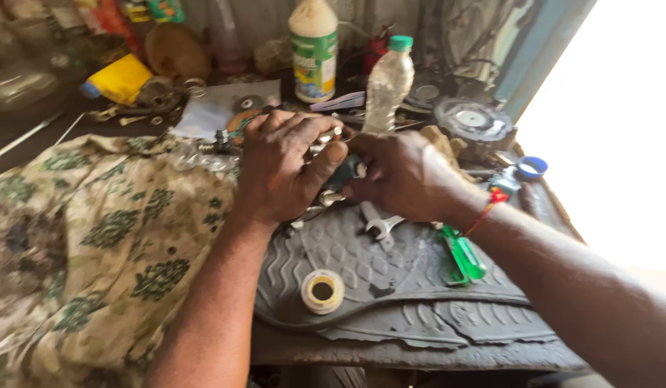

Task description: The person assembles a mechanical valve assembly by hand and using a wrench, connecting a blue solenoid and wiping parts with a cloth.

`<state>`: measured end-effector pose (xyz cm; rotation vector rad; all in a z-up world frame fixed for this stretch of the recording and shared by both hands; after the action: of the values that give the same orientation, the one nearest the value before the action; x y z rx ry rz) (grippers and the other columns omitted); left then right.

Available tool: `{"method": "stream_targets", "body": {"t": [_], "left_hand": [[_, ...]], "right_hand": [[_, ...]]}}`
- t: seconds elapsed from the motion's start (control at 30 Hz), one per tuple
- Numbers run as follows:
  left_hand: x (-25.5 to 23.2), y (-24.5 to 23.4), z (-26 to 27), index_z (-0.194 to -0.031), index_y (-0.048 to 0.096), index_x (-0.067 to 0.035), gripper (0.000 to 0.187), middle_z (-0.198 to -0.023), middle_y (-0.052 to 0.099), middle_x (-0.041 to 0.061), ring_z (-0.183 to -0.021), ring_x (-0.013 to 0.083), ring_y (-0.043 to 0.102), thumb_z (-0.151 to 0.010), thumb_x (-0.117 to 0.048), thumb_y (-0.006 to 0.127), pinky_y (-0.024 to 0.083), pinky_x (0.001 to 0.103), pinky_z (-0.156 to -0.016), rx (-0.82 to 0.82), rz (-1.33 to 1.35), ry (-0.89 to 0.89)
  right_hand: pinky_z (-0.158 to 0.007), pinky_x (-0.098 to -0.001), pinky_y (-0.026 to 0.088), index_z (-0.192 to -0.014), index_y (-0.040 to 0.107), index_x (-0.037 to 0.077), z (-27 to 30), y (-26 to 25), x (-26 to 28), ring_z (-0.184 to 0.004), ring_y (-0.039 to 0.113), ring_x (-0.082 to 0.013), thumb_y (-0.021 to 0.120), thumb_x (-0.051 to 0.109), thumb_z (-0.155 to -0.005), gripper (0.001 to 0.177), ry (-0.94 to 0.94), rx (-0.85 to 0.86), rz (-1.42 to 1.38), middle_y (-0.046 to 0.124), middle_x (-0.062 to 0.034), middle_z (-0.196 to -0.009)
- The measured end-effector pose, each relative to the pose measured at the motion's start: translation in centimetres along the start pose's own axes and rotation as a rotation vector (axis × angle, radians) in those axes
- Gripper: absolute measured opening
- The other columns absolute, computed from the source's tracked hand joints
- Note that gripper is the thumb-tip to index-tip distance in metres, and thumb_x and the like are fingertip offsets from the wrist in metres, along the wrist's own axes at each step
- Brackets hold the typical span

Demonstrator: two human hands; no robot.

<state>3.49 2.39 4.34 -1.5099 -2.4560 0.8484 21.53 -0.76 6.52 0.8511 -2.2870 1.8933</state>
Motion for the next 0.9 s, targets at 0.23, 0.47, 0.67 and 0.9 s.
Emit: {"method": "stream_targets", "body": {"t": [0.23,0.47,0.67,0.9], "left_hand": [[0.8,0.2,-0.1,-0.119,0.071,-0.009,0.054,-0.117,0.075,0.005,-0.114,0.0275,0.063,-0.109,-0.055,0.046,0.038,0.046,-0.104,-0.021,0.043,-0.006],[0.5,0.2,0.0,-0.115,0.072,-0.011,0.057,-0.116,0.075,0.003,-0.113,0.0275,0.064,-0.108,-0.060,0.045,0.041,0.045,-0.103,0.028,0.082,-0.013],[0.4,0.1,-0.1,-0.115,0.073,-0.010,0.058,-0.117,0.075,0.005,-0.113,0.0289,0.063,-0.108,-0.060,0.044,0.039,0.048,-0.105,0.035,0.053,0.002],[0.5,0.2,0.1,-0.118,0.073,-0.009,0.059,-0.119,0.075,0.006,-0.113,0.0292,0.063,-0.110,-0.059,0.042,0.037,0.048,-0.104,0.023,0.040,-0.002]], "right_hand": [[-0.076,-0.0449,0.056,-0.118,0.069,0.006,0.3,-1.0,0.8,-0.087,0.073,-0.0343,0.081,0.019,-0.081,0.041,-0.419,-0.175,0.019,0.076,-0.0098,-0.091],[-0.069,-0.0441,0.053,-0.115,0.069,0.008,1.2,0.0,0.6,-0.078,0.071,-0.0308,0.085,0.026,-0.079,0.044,-0.421,-0.220,0.104,0.070,-0.0105,-0.082],[-0.075,-0.0465,0.053,-0.116,0.068,0.007,1.9,-0.3,0.6,-0.084,0.070,-0.0331,0.083,0.024,-0.080,0.043,-0.592,-0.299,0.174,0.071,-0.0113,-0.091],[-0.082,-0.0461,0.052,-0.115,0.067,0.006,1.5,0.1,0.7,-0.092,0.070,-0.0338,0.083,0.025,-0.082,0.041,-0.603,-0.289,0.204,0.073,-0.0119,-0.098]]}}
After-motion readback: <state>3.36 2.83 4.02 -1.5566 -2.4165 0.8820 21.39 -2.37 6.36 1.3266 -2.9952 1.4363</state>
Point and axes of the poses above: each hand's wrist, its own z-axis away from the middle knuckle, its own y-axis out of the palm, x = y × z, the point moved 4 cm from there along -z, towards the middle knuckle
